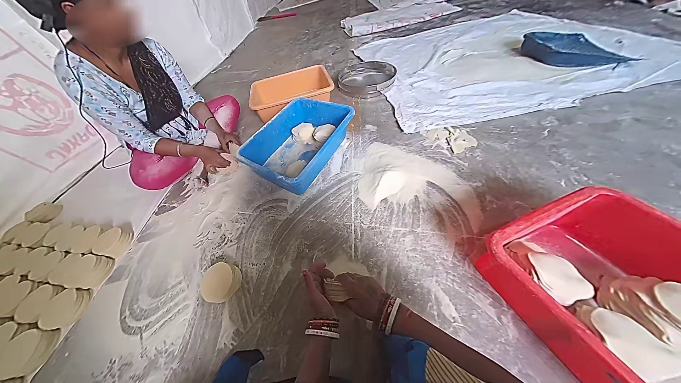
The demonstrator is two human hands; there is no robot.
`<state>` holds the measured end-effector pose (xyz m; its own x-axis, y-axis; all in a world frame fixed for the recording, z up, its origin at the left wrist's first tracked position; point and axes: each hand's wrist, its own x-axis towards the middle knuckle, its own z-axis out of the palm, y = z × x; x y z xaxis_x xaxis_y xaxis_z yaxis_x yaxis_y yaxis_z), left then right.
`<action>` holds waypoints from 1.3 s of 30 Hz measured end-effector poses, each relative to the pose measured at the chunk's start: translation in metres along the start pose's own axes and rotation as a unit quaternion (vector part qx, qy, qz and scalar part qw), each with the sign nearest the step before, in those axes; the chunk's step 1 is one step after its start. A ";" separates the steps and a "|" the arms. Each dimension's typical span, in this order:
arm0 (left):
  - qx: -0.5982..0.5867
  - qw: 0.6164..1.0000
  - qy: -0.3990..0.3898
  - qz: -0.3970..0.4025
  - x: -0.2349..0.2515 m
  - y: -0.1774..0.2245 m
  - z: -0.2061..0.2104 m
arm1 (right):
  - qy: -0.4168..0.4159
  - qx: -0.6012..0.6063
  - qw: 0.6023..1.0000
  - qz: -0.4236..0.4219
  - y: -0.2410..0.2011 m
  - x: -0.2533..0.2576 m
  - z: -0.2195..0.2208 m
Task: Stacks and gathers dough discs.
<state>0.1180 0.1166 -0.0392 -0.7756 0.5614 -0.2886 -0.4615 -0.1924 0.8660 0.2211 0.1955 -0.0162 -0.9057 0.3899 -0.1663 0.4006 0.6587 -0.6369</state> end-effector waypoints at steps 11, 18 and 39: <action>-0.019 1.000 -0.007 -0.003 0.002 0.000 -0.002 | 0.046 0.026 0.998 -0.015 0.000 -0.003 -0.003; -0.019 1.000 0.008 -0.009 -0.001 0.003 0.001 | 0.012 0.036 0.999 0.022 -0.002 -0.001 -0.004; 0.043 0.999 -0.025 0.021 -0.003 0.001 -0.002 | -0.025 0.014 0.999 0.025 -0.009 -0.003 -0.006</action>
<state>0.1190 0.1136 -0.0384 -0.7703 0.5935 -0.2331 -0.3892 -0.1480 0.9092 0.2206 0.1925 -0.0055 -0.8911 0.3887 -0.2344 0.4414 0.6217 -0.6471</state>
